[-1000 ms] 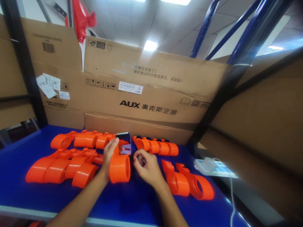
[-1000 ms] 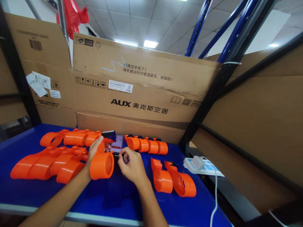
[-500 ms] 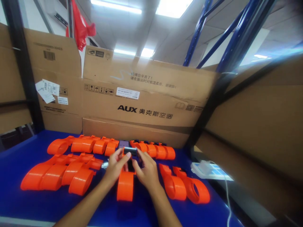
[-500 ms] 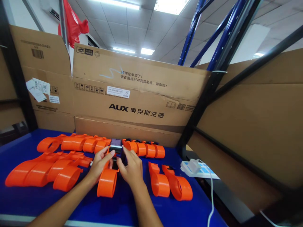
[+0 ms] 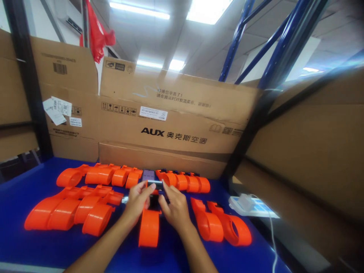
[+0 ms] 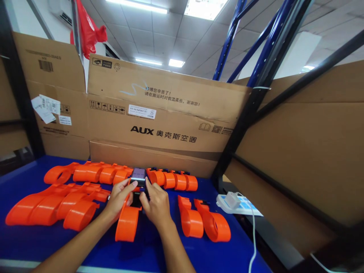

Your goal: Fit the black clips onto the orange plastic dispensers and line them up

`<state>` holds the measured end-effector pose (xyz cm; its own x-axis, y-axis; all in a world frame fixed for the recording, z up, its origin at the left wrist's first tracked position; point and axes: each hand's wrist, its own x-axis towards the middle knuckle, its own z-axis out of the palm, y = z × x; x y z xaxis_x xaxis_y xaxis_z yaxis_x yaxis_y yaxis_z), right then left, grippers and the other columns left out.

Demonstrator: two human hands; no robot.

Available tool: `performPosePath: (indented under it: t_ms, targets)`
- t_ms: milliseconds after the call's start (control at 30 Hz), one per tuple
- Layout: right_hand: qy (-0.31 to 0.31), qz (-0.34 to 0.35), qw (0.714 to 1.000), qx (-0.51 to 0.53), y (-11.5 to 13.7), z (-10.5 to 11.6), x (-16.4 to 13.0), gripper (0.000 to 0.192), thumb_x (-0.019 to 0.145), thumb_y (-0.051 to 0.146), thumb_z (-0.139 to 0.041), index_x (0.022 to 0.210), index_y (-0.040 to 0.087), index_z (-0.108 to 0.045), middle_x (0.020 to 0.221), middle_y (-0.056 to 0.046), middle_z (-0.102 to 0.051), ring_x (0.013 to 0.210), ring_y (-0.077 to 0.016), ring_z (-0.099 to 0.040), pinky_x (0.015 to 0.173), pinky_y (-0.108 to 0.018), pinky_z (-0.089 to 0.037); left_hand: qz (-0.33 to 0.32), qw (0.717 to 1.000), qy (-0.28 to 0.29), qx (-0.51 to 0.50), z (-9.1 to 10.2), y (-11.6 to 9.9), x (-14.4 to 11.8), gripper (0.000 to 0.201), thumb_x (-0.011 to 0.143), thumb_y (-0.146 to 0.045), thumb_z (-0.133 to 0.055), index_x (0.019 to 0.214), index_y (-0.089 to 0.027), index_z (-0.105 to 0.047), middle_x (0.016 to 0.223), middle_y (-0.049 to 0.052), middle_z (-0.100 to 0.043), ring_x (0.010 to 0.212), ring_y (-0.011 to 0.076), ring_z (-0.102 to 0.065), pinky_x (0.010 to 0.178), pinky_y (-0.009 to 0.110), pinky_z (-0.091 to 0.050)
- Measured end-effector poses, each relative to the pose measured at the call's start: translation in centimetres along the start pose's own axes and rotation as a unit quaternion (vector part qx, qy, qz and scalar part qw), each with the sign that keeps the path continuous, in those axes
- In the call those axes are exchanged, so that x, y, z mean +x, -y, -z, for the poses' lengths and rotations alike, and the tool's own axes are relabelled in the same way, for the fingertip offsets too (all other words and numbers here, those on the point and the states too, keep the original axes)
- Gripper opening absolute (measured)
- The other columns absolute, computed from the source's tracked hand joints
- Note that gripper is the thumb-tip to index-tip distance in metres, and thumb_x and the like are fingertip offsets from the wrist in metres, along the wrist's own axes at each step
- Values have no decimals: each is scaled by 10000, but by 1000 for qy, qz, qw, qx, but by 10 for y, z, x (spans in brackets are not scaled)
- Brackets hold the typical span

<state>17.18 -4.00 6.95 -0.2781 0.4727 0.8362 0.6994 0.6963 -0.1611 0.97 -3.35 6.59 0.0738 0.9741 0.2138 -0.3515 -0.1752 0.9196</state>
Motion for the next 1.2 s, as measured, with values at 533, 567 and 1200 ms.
performPosePath:
  t_ms: [533, 567, 1200]
  targets:
    - [33, 11, 999, 38, 1, 7, 5, 490, 909, 179, -552, 1399, 189, -540, 901, -90, -725, 739, -194, -650, 675, -309, -579, 58, 991, -53, -110, -2, 2, 3, 456, 673, -558, -790, 843, -168, -626, 499, -52, -579, 327, 81, -473, 365, 189, -344]
    - [30, 16, 999, 29, 1, 7, 5, 495, 905, 165, -541, 1400, 189, -537, 899, -91, -729, 732, -195, -649, 672, -312, -581, 63, 990, -54, -116, -3, 2, 3, 461, 664, -552, -798, 853, -167, -630, 510, -49, -590, 328, 84, -480, 364, 191, -348]
    - [-15, 46, 994, -96, 6, -6, -3, 392, 844, 108, -546, 1222, 131, -644, 781, -87, -678, 659, -192, -622, 632, -316, -540, 61, 994, -17, -86, -3, 4, 1, 379, 670, -457, -842, 791, -147, -659, 405, -78, -453, 347, 51, -348, 370, 182, -263]
